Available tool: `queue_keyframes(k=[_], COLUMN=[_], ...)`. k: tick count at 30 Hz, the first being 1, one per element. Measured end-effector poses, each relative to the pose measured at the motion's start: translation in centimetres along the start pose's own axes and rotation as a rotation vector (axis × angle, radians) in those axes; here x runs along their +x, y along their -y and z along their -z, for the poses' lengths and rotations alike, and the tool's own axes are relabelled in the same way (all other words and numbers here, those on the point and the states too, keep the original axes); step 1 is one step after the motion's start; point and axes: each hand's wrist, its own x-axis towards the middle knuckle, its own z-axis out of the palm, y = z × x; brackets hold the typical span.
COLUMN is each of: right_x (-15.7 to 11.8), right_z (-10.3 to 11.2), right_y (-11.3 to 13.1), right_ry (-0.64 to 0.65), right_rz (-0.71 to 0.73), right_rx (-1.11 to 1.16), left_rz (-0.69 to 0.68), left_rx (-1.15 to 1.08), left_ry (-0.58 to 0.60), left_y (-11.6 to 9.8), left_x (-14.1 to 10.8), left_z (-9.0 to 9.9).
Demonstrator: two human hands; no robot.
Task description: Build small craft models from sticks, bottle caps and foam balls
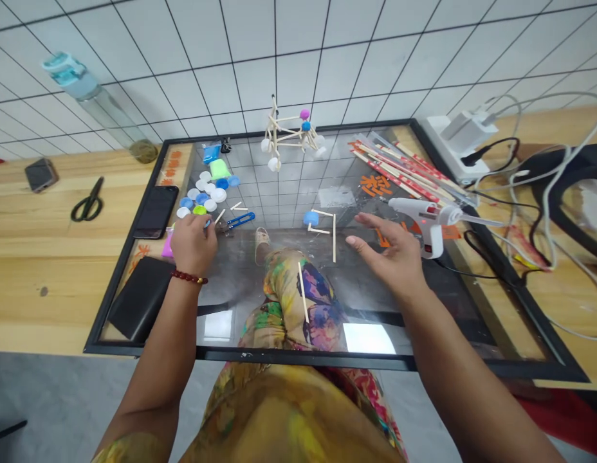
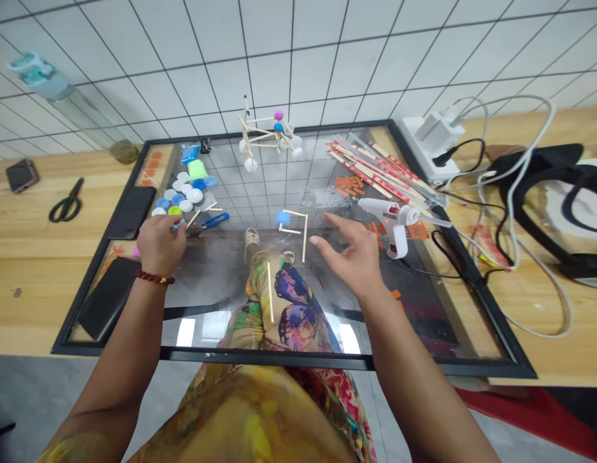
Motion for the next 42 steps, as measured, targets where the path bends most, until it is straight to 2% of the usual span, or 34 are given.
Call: queue_keyframes(k=[3,7,10,13,16,18,20,23,26,28,30,32,35,38,42], right_x=[0.0,-0.1,-0.3,-0.9,-1.7,-1.9,-1.8,-1.3,-1.2,-1.4,-1.6,-1.6,-0.8,0.2,0.4], right_z=[0.2,0.5,0.7,1.0,1.2,1.2,1.4,2.2,3.4,3.9,3.9,3.5,3.1,2.9,2.1], right_y=[0.8,1.6,2.1,3.4,4.8,5.0,4.4,3.6,4.3,5.2,5.5,4.8,2.5,0.7,0.1], right_ry=[-0.037,-0.022,-0.021,-0.026,0.034,0.085,0.104,0.130,0.224,0.320,0.411,0.427,0.326,0.278,0.280], right_rz=[0.007,0.001,0.063,0.111,0.103,0.064,-0.016,-0.079,0.077,0.216,0.270,0.210,-0.001,-0.162,-0.185], right_rx=[0.017,-0.005,-0.008,0.027,0.043,0.002,-0.048,-0.038,-0.039,-0.163,-0.311,-0.400,-0.372,-0.243,-0.128], left_rz=[0.018,0.017,0.046,-0.045,-0.356,-0.474,-0.449,-0.329,-0.349,-0.395,-0.408,-0.365,-0.261,-0.206,-0.173], left_rx=[0.085,0.105,0.115,0.065,-0.127,-0.234,-0.333,-0.469,-0.505,-0.516,-0.521,-0.455,-0.275,-0.176,-0.127], left_ry=[0.114,0.119,0.126,0.103,0.152,0.208,0.243,0.319,0.421,0.474,0.486,0.438,0.390,0.488,0.609], left_y=[0.9,1.0,0.4,-2.6,-7.9,-11.3,-13.5,-14.8,-15.6,-16.5,-17.5,-18.5,-19.4,-20.2,-21.3], left_x=[0.1,0.1,0.2,-0.6,-2.4,-3.4,-3.7,-3.3,-3.2,-3.5,-3.9,-4.0,-3.5,-2.8,-2.5], left_z=[-0.8,-1.6,-0.8,1.5,4.0,4.7,4.6,3.5,2.7,2.6,2.6,2.5,1.8,0.7,-0.6])
